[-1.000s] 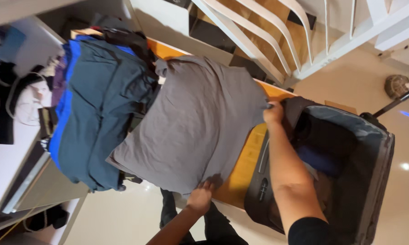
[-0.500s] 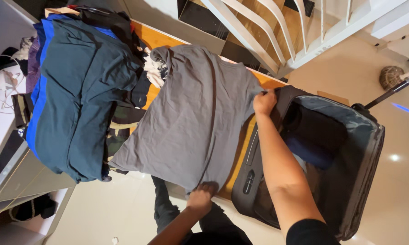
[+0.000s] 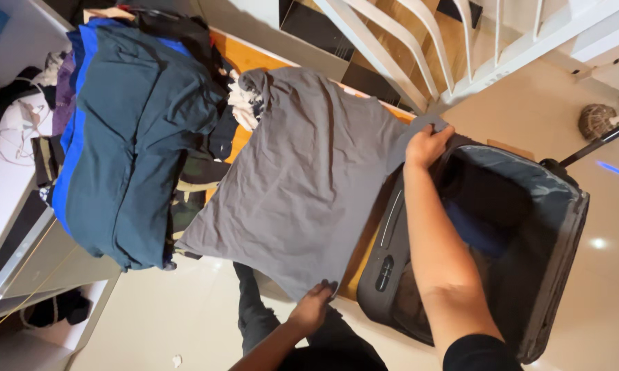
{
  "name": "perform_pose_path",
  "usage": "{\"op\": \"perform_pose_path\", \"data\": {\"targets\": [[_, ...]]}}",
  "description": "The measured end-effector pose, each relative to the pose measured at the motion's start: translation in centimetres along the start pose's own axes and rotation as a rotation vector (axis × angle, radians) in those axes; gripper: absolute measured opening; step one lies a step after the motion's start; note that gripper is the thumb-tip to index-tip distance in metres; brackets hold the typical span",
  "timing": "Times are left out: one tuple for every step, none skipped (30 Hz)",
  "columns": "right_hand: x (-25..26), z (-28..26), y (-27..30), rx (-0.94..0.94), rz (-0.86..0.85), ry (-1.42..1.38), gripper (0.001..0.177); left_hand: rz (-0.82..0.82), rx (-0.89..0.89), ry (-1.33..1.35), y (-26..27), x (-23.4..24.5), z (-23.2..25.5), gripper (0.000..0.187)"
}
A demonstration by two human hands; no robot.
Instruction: The person folds a pair of jeans and two t-shirts and places each item into a suitcase.
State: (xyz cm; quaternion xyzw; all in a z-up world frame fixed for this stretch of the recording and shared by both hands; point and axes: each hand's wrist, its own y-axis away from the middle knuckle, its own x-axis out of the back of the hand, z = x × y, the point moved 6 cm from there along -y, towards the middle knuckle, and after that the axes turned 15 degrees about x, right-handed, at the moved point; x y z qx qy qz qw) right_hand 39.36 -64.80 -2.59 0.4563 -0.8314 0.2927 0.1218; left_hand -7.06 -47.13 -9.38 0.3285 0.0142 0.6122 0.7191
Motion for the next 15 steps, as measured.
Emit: {"op": "perform_pose_path", "data": {"targets": [[0.0, 0.3, 0.1, -0.039, -0.057, 0.060, 0.038, -0.003, 0.008, 0.004, 0.1, 0.3, 0.0, 0.054], [0.0, 0.4, -0.1, -0.038, -0.051, 0.062, 0.038, -0.004, 0.005, 0.005, -0.2, 0.7, 0.1, 0.052], [-0.2, 0.4, 0.1, -0.012, -0.059, 0.076, 0.038, -0.007, -0.001, 0.004, -0.3, 1.0, 0.2, 0.052], [-0.5, 0.4, 0.2, 0.014, -0.073, 0.090, 0.039, -0.028, 0.069, -0.054, -0.4, 0.9, -0.4, 0.045], [-0.6, 0.5, 0.4, 0.017, -0.073, 0.090, 0.039, -0.050, 0.139, -0.112, -0.4, 0.6, -1.2, 0.038], [-0.8, 0.5, 0.8, 0.055, -0.039, -0.021, 0.039, -0.048, 0.141, -0.113, -0.2, 0.5, -1.8, 0.038], [-1.1, 0.4, 1.1, 0.092, -0.004, -0.132, 0.040, 0.007, 0.058, -0.042, -0.1, 0.8, -2.0, 0.039], [-1.5, 0.6, 1.3, 0.090, -0.006, -0.132, 0.040, 0.060, -0.023, 0.029, 0.2, 0.9, -2.3, 0.039], [-2.3, 1.3, 1.7, 0.004, -0.073, -0.115, 0.033, 0.060, -0.020, 0.029, 0.2, 0.8, -3.0, 0.039], [-3.1, 1.9, 2.1, -0.083, -0.136, -0.099, 0.027, 0.085, -0.005, 0.068, 0.0, 1.1, -3.7, 0.040], [-3.6, 2.1, 2.2, -0.085, -0.135, -0.100, 0.027, 0.111, 0.011, 0.107, -0.1, 1.5, -4.3, 0.041], [-4.3, 2.3, 2.6, -0.099, -0.155, -0.148, 0.024, 0.108, 0.013, 0.102, 0.0, 1.9, -4.7, 0.041], [-4.9, 2.5, 3.0, -0.112, -0.175, -0.196, 0.021, 0.125, 0.109, 0.092, 0.0, 2.6, -5.5, 0.034], [-5.6, 2.6, 3.2, -0.116, -0.174, -0.196, 0.021, 0.143, 0.206, 0.084, 0.0, 3.4, -6.1, 0.028], [-6.5, 2.5, 3.4, -0.109, -0.222, -0.206, 0.020, 0.141, 0.208, 0.080, 0.1, 4.3, -6.1, 0.028]]}}
